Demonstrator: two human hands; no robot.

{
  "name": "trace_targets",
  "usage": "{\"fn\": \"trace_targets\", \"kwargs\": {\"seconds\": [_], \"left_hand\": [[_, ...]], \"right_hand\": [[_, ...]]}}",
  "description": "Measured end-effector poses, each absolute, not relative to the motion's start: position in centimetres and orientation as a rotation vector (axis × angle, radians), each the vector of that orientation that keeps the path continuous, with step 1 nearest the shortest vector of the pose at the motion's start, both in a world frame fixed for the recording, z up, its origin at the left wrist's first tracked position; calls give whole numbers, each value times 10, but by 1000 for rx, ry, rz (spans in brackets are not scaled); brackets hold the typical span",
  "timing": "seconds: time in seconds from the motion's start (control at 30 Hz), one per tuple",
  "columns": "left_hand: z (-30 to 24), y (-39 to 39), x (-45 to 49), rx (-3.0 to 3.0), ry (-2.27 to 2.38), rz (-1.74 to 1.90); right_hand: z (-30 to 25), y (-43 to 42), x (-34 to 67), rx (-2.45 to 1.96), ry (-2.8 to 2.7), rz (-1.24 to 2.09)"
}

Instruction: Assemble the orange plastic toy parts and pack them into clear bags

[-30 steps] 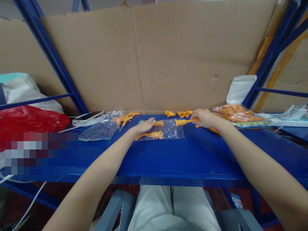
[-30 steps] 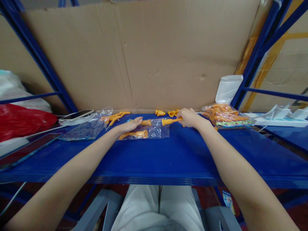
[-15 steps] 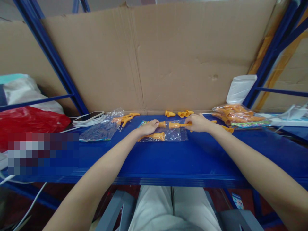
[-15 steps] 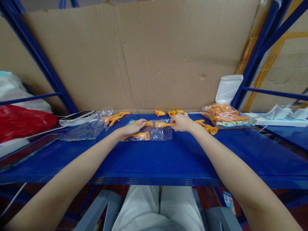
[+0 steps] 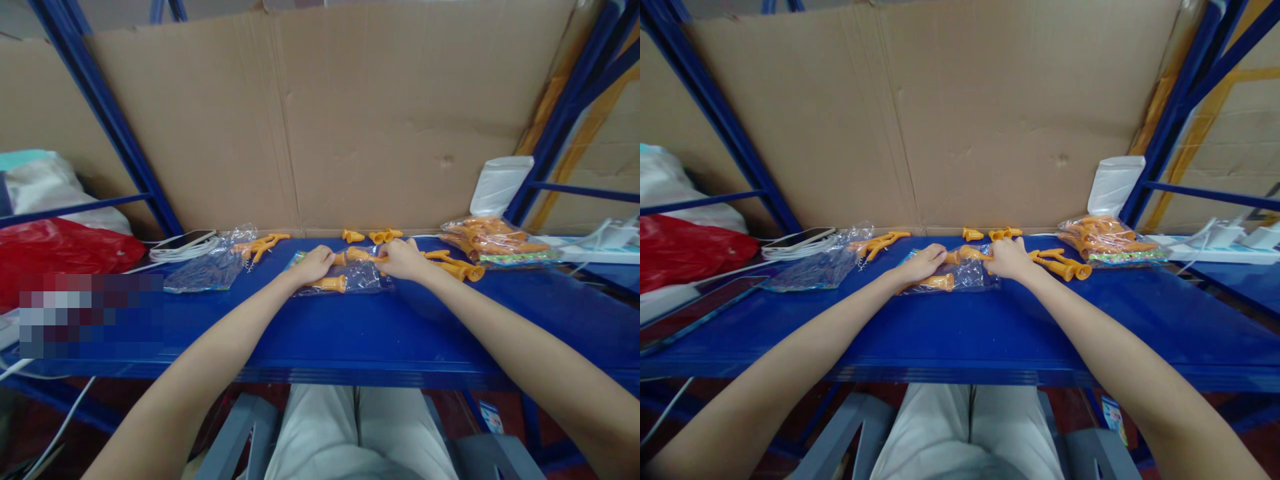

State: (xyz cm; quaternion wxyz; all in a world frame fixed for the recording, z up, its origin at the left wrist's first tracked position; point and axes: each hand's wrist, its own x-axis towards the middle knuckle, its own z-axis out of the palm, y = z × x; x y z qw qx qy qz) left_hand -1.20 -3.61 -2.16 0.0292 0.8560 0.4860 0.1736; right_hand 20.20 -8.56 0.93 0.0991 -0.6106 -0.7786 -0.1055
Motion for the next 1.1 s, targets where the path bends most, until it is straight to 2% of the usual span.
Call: {"fn": "trace_targets", "kwargs": {"seconds": [0.6, 0.87, 1.1], "left_hand": [[-20, -36, -10, 2587, 1521, 659], [-21, -37, -7, 2584, 1458, 584], [-22, -40, -4, 2577, 1352, 665]], "right_hand": [[9, -86, 197, -1848, -2128, -140], [7, -84, 203, -1652, -2259, -227], [4, -78, 210, -1486, -2302, -368]]}}
